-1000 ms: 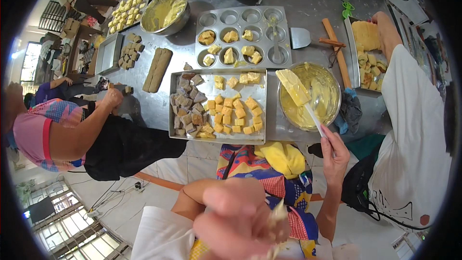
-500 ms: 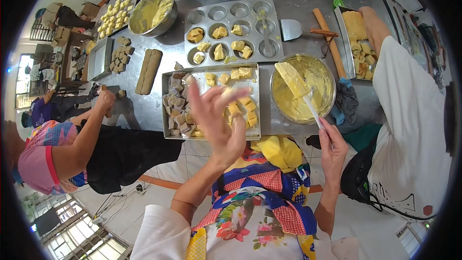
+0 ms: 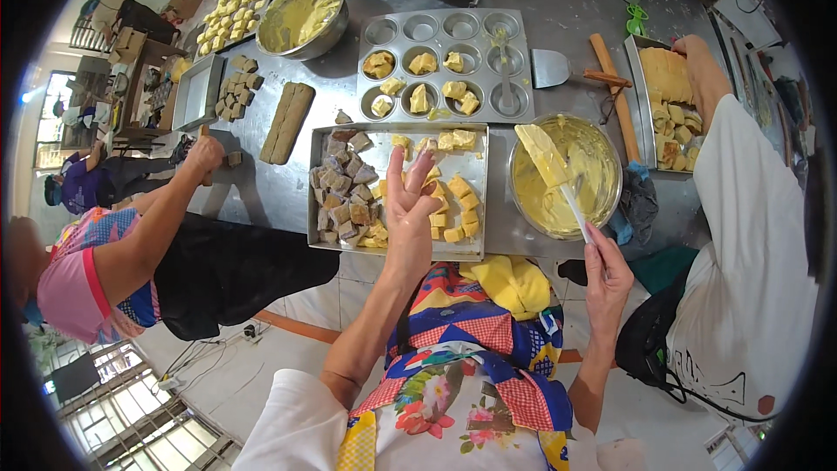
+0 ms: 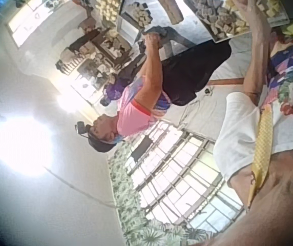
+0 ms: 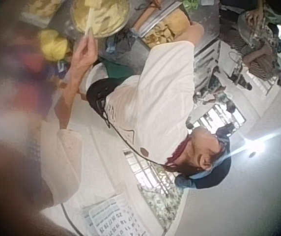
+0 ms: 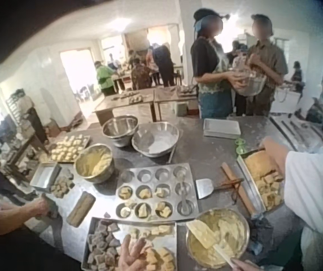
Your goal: The person picks up pieces of dough from a tray and places them into a muffin tin, then uses a spatula to scoop a yellow mixture from a bowl and add it onto each piece of dough.
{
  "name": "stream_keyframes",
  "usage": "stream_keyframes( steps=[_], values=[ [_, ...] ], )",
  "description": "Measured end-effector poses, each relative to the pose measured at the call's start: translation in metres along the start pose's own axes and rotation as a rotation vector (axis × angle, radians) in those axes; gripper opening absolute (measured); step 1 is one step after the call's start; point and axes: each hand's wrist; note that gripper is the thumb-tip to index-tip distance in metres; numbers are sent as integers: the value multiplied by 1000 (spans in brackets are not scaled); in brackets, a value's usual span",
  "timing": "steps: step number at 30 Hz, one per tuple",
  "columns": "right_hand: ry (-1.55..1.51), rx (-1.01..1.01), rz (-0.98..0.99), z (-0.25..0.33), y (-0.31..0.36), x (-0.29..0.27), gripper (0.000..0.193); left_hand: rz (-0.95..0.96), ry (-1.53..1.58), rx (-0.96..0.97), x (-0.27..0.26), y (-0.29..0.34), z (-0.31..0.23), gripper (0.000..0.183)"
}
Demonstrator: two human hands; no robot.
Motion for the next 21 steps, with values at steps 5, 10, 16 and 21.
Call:
stream_keyframes(
  steps=[5, 10, 16, 21],
  values=[
    [-5, 21, -5, 1, 4, 1, 29, -74, 181, -31, -18, -3, 1, 80],
    [-45, 52, -51, -6, 9, -2, 29, -172, 317, -42, -47, -2, 2, 78],
    [-282, 268, -166, -14, 7, -2, 31, -314, 400, -37, -64, 4, 5, 77],
    [-307, 317, -116, -24, 7, -12, 33, -412, 422, 43, -64, 27, 2, 83]
  ],
)
Point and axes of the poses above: each hand's wrist, its own y-axis away from the middle knuckle, its own x-axis out of the palm, z = x × y, and after that the axes turned 8 degrees about z, right-handed
